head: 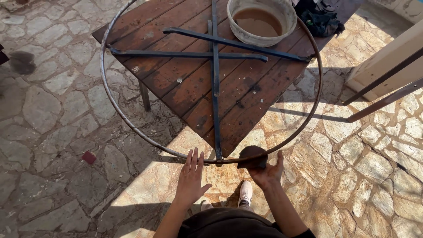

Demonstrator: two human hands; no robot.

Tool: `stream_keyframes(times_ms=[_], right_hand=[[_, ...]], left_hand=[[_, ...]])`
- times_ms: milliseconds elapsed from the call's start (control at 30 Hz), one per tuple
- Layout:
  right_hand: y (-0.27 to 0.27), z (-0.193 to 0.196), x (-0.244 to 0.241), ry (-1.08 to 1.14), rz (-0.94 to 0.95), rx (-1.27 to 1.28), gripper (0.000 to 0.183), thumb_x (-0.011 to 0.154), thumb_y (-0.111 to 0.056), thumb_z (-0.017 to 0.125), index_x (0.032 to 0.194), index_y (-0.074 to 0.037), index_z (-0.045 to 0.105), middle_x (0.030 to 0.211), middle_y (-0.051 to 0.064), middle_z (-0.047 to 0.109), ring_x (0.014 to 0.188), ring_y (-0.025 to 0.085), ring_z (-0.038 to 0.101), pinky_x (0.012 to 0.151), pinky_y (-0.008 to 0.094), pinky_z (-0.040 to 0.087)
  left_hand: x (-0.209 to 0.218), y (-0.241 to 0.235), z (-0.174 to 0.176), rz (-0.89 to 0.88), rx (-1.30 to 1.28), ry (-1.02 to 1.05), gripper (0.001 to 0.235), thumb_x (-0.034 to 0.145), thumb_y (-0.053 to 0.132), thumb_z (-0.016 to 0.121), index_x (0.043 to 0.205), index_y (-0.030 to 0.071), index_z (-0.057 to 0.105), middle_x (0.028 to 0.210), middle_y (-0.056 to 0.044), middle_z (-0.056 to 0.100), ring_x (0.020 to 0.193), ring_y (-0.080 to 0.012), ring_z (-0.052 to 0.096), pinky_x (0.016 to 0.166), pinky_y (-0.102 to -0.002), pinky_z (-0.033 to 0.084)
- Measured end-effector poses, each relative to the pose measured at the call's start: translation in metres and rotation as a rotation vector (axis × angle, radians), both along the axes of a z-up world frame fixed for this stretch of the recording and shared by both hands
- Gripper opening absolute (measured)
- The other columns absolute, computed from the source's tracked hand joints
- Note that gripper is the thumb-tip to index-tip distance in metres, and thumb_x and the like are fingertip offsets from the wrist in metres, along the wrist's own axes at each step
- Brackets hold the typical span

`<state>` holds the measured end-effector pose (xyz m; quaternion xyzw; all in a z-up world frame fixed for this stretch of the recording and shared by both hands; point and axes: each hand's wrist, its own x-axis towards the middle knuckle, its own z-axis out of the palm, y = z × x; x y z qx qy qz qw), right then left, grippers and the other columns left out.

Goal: Cleaning a circular metal frame with a wet cloth and then grinding it with a power tool

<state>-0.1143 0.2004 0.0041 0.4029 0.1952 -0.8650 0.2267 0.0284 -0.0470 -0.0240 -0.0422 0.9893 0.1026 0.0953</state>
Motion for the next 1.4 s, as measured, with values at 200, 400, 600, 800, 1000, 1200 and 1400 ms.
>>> stream_keyframes(times_ms=[200, 400, 600, 800, 1000, 1200, 1400], right_hand=[[0.008, 0.005, -0.011, -0.013, -0.040, 0.034, 0.103, 0.077, -0.082, 0.066, 0.145, -0.005, 0.051, 0.138, 0.022, 0.066, 0.119, 0.039, 0.064, 0.096, 0.051, 0.058], [-0.011, 0.004, 0.015, -0.064, 0.059, -0.022, 0.100, 0.073, -0.078, 0.071, 0.136, -0.002, 0.055, 0.129, 0.019, 0.067, 0.111, 0.036, 0.065, 0.091, 0.049, 0.057], [-0.029, -0.004, 0.011, -0.080, -0.025, 0.019, 0.087, 0.076, -0.076, 0.070, 0.124, -0.003, 0.065, 0.118, 0.016, 0.073, 0.107, 0.034, 0.069, 0.090, 0.047, 0.061], [-0.025, 0.002, 0.007, -0.083, -0.008, 0.016, 0.090, 0.077, -0.078, 0.068, 0.124, -0.002, 0.061, 0.116, 0.016, 0.071, 0.102, 0.032, 0.068, 0.086, 0.046, 0.061], [-0.036, -0.008, 0.021, -0.114, -0.026, -0.046, 0.072, 0.073, -0.069, 0.077, 0.100, -0.004, 0.065, 0.093, 0.010, 0.071, 0.092, 0.031, 0.070, 0.091, 0.053, 0.059], [-0.045, -0.003, 0.026, -0.045, -0.056, -0.141, 0.063, 0.071, -0.062, 0.078, 0.091, -0.004, 0.066, 0.091, 0.011, 0.071, 0.094, 0.032, 0.072, 0.101, 0.059, 0.056], [-0.031, 0.015, 0.032, -0.099, 0.027, -0.105, 0.077, 0.071, -0.068, 0.077, 0.104, 0.002, 0.068, 0.106, 0.021, 0.074, 0.104, 0.040, 0.072, 0.103, 0.063, 0.053]], left_hand=[[-0.002, -0.004, -0.001, 0.006, 0.039, -0.051, 0.127, 0.092, 0.063, 0.077, 0.165, 0.010, -0.012, 0.173, -0.014, -0.020, 0.159, -0.0342, -0.015, 0.122, -0.051, 0.027], [-0.002, -0.002, 0.000, 0.002, 0.026, -0.086, 0.127, 0.092, 0.064, 0.077, 0.165, 0.010, -0.013, 0.173, -0.014, -0.020, 0.158, -0.0338, -0.016, 0.122, -0.051, 0.024], [-0.001, -0.003, -0.002, -0.009, 0.057, -0.036, 0.128, 0.090, 0.061, 0.080, 0.165, 0.010, -0.010, 0.173, -0.014, -0.017, 0.159, -0.0341, -0.013, 0.121, -0.051, 0.027], [0.000, -0.006, -0.005, -0.017, 0.035, -0.003, 0.129, 0.089, 0.063, 0.080, 0.165, 0.009, -0.008, 0.173, -0.015, -0.015, 0.159, -0.0350, -0.012, 0.121, -0.051, 0.026], [0.002, -0.001, 0.005, 0.003, 0.058, 0.038, 0.128, 0.081, 0.056, 0.083, 0.166, 0.008, 0.000, 0.174, -0.017, -0.007, 0.160, -0.0363, -0.006, 0.118, -0.051, 0.033], [0.005, 0.003, 0.009, 0.036, 0.089, 0.073, 0.130, 0.073, 0.049, 0.086, 0.167, 0.008, 0.007, 0.174, -0.018, 0.000, 0.161, -0.0369, -0.001, 0.118, -0.051, 0.035], [0.003, 0.002, 0.011, 0.046, 0.105, 0.084, 0.131, 0.072, 0.047, 0.087, 0.167, 0.008, 0.007, 0.174, -0.018, 0.002, 0.161, -0.0374, 0.001, 0.117, -0.052, 0.035]])
